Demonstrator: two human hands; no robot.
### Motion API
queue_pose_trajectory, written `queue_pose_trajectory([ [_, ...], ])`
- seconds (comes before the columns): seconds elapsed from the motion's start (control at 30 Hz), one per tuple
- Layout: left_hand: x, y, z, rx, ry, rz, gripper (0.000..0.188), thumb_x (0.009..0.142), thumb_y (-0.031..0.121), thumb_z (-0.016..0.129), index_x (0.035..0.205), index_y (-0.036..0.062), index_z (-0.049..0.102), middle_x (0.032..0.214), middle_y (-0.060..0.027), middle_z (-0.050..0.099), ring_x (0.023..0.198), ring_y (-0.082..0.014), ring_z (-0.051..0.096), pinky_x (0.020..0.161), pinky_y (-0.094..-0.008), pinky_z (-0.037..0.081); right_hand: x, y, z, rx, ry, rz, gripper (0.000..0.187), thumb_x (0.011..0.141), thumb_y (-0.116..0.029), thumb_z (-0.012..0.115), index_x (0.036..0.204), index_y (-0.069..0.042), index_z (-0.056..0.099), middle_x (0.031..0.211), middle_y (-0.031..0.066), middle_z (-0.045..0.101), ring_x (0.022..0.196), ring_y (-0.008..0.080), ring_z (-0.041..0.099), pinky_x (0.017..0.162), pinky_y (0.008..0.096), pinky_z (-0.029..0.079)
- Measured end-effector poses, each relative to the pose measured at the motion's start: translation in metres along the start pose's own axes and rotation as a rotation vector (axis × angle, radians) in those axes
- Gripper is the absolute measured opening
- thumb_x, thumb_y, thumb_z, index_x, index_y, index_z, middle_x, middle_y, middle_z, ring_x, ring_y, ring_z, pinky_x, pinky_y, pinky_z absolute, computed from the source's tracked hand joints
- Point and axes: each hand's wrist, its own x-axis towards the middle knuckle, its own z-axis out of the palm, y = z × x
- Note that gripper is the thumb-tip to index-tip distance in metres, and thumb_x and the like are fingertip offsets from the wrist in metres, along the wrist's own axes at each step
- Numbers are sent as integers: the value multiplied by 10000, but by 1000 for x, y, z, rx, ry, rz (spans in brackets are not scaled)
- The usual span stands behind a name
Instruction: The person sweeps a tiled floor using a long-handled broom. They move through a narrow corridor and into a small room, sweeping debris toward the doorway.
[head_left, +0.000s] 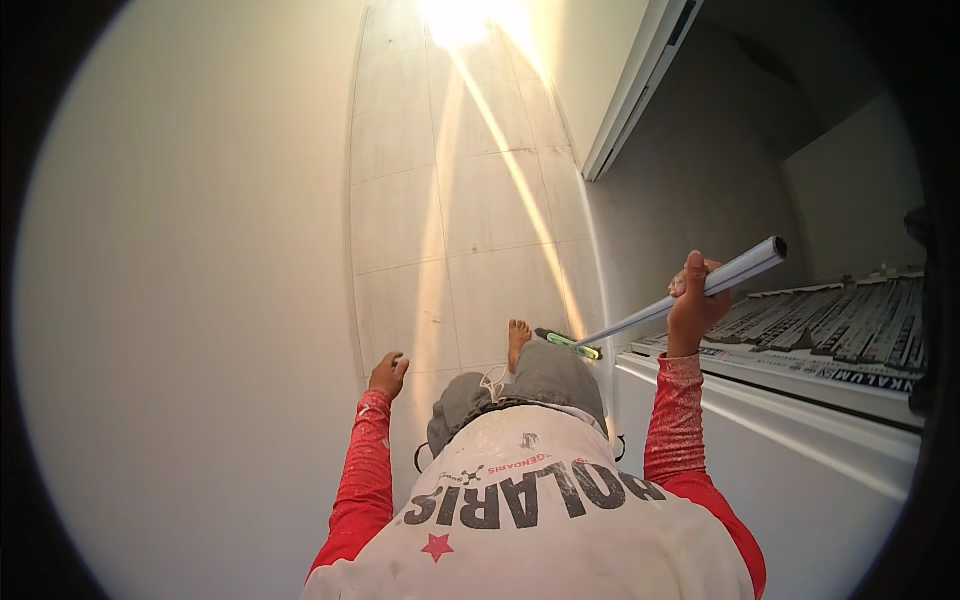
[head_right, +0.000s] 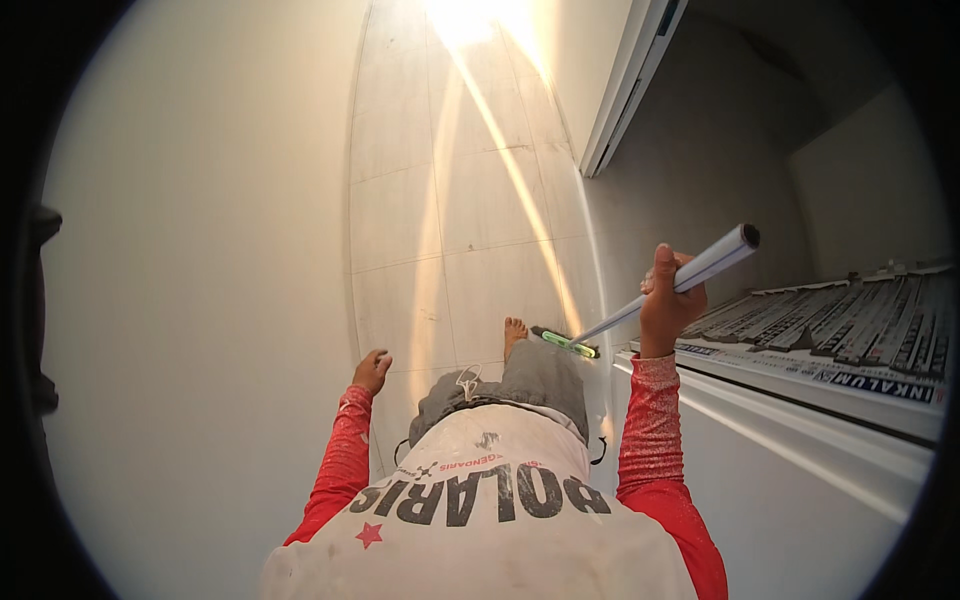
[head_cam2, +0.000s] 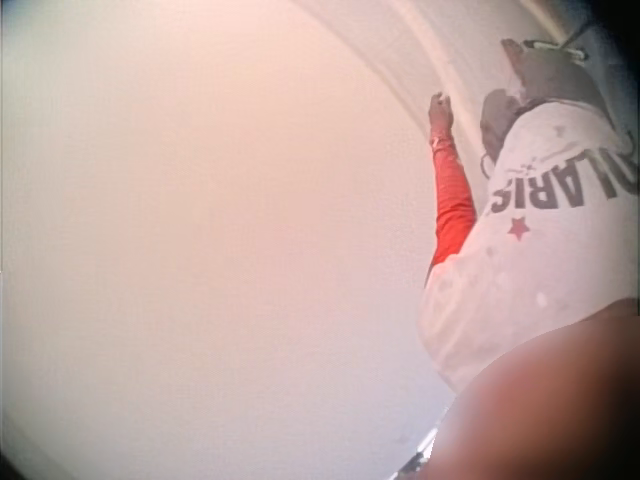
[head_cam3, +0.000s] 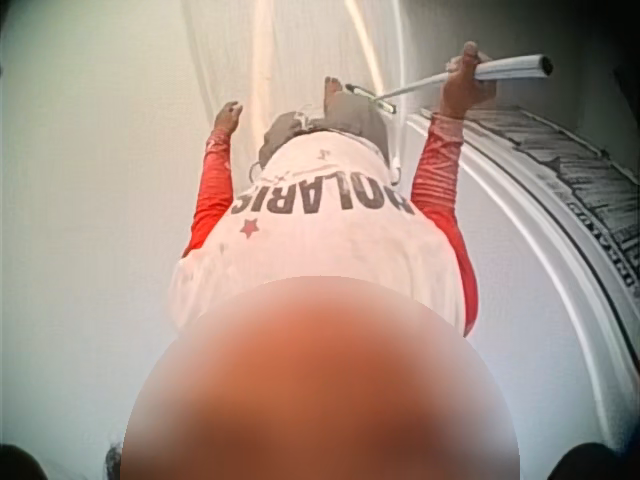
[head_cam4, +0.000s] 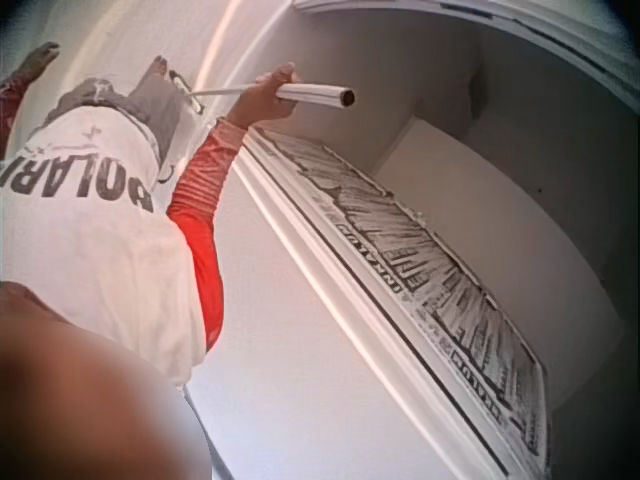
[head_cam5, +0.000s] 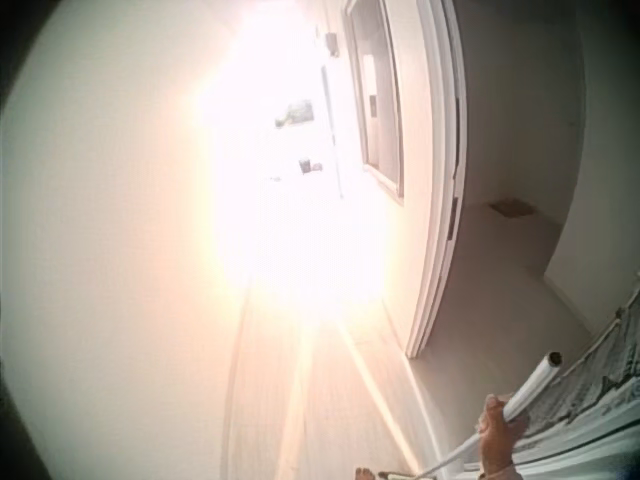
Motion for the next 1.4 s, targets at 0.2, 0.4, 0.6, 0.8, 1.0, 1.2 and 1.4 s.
queue_pose_trajectory([
  [0.2, 17, -67, -32, 22, -371, -912, 534, 894, 420, 562, 1219, -4, 555, 1038, -188, 681, 787, -303, 685, 659, -450, 538, 213, 20, 182, 122, -11, -34, 321, 876, -266, 718, 709, -86, 511, 495, -37, 419, 403, 43, 389, 389, 213, 329],
  [0.4, 206, -20, -124, -145, -118, -1168, 468, 881, 358, 543, 1094, -54, 604, 899, -199, 698, 666, -307, 681, 593, -450, 544, 362, 84, 347, 212, -50, -134, 305, 927, -191, 622, 702, -105, 436, 508, -26, 407, 429, 61, 397, 428, 235, 368],
  [0.6, 642, 199, -250, 206, -49, -413, 458, 894, 363, 587, 1184, 9, 591, 1166, -202, 637, 1054, -339, 628, 897, -415, 502, 518, 197, 517, 61, -40, -56, 268, 954, -165, 561, 733, -83, 433, 533, -12, 428, 481, 89, 442, 513, 275, 442],
  [0.8, 920, 519, -342, 62, 152, 541, 390, 934, 308, 563, 1223, 46, 570, 1145, -170, 643, 972, -292, 651, 838, -375, 517, 637, 274, 657, -112, -150, 30, 237, 938, -183, 592, 763, -66, 483, 551, -3, 491, 516, 90, 506, 536, 267, 451],
  [1.0, 1027, 573, -376, -66, -116, 440, 436, 923, 352, 583, 1244, 58, 562, 1127, -161, 654, 990, -280, 646, 855, -377, 511, 756, 321, 820, -7, -50, 92, 296, 891, -269, 689, 752, -71, 520, 504, -29, 454, 405, 59, 435, 394, 223, 356],
  [1.2, 1080, 464, -417, -122, -59, -717, 435, 849, 368, 598, 1099, 16, 650, 1051, -188, 683, 999, -316, 652, 896, -400, 493, 949, 341, 1011, 2, -107, 30, 316, 885, -303, 705, 777, -72, 518, 504, -40, 438, 388, 43, 410, 362, 215, 335],
  [1.4, 1150, 438, -462, 369, -413, -846, 513, 858, 387, 444, 1144, 13, 648, 967, -152, 719, 997, -306, 664, 935, -442, 452, 1121, 359, 1127, 292, -121, -160, 279, 917, -199, 652, 747, -103, 453, 500, -22, 420, 393, 58, 399, 380, 224, 355],
])
